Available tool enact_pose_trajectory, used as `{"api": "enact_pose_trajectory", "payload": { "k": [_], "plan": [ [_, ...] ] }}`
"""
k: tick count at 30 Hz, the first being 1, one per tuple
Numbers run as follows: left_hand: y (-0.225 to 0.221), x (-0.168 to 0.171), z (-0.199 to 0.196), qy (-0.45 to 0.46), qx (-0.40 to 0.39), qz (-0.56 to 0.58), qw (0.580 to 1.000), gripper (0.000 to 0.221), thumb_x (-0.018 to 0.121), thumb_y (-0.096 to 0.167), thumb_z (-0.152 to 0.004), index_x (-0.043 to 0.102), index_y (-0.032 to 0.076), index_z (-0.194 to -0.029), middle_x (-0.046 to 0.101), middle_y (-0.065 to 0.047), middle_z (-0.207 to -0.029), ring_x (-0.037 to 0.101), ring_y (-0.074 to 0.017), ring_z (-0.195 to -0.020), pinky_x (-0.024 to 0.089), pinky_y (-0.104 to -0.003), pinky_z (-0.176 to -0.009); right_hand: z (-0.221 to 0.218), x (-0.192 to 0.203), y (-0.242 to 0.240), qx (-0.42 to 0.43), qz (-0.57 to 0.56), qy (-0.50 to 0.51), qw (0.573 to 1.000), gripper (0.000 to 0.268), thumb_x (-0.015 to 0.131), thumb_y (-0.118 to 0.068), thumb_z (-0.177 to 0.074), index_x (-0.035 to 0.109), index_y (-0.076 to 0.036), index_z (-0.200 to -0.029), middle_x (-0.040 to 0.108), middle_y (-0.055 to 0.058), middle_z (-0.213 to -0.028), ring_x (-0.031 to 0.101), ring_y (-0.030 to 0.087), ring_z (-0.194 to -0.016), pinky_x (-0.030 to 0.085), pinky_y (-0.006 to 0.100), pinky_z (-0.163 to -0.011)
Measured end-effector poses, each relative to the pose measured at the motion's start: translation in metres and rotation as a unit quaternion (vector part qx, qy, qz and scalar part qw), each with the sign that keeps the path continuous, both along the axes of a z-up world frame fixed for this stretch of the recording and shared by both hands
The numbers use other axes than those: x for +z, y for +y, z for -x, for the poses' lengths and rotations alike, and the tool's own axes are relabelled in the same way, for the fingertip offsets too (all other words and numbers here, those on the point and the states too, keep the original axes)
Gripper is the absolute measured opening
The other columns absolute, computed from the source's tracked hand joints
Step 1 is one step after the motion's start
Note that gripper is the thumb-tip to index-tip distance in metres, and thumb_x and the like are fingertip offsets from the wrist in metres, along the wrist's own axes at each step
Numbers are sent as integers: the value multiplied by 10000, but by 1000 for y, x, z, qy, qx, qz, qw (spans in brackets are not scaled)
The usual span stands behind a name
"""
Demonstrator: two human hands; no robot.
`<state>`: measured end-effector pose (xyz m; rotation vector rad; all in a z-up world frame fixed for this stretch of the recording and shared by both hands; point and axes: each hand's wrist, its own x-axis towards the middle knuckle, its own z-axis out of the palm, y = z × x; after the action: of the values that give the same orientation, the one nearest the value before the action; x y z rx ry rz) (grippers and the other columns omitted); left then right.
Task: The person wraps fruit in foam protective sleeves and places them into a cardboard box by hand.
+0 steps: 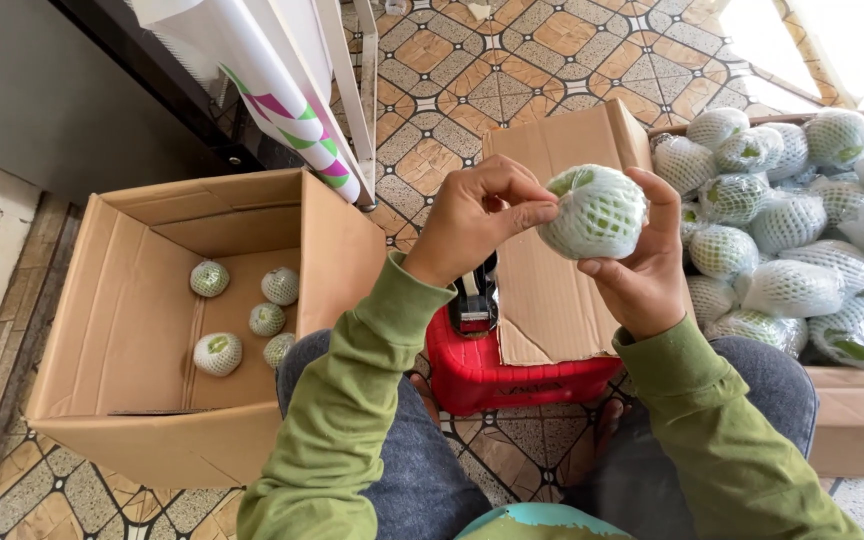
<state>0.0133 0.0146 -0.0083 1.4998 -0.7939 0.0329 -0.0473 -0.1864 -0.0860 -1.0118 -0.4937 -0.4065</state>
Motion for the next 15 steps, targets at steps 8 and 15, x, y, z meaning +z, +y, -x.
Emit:
{"api": "enact_pose_trajectory", "payload": {
  "k": [8, 15],
  "plan": [
    [-2, -41, 9, 410, -204, 42, 888, 639, 753, 491, -921, 538, 151, -1418, 711, -164, -1145, 758, -266, -963, 630, -298, -749, -3, 14, 3, -11, 58, -44, 997, 887, 706, -105, -824, 195, -46, -1547, 378, 297, -1527, 484, 394, -1368, 492, 605, -1088],
    [-10, -74, 26, 365, -141, 351, 851, 473, 789, 204, -984, 496, 97, -1339, 660, -148, -1192, 727, -345, -1033, 635, -460, -916, 6, 6, 15, -57, 214, 78, 972, 569, 683, -300, -977, 464, -61, -1445, 576, 92, -1278, 536, 135, -1145, 544, 415, -980]
  ]
}}
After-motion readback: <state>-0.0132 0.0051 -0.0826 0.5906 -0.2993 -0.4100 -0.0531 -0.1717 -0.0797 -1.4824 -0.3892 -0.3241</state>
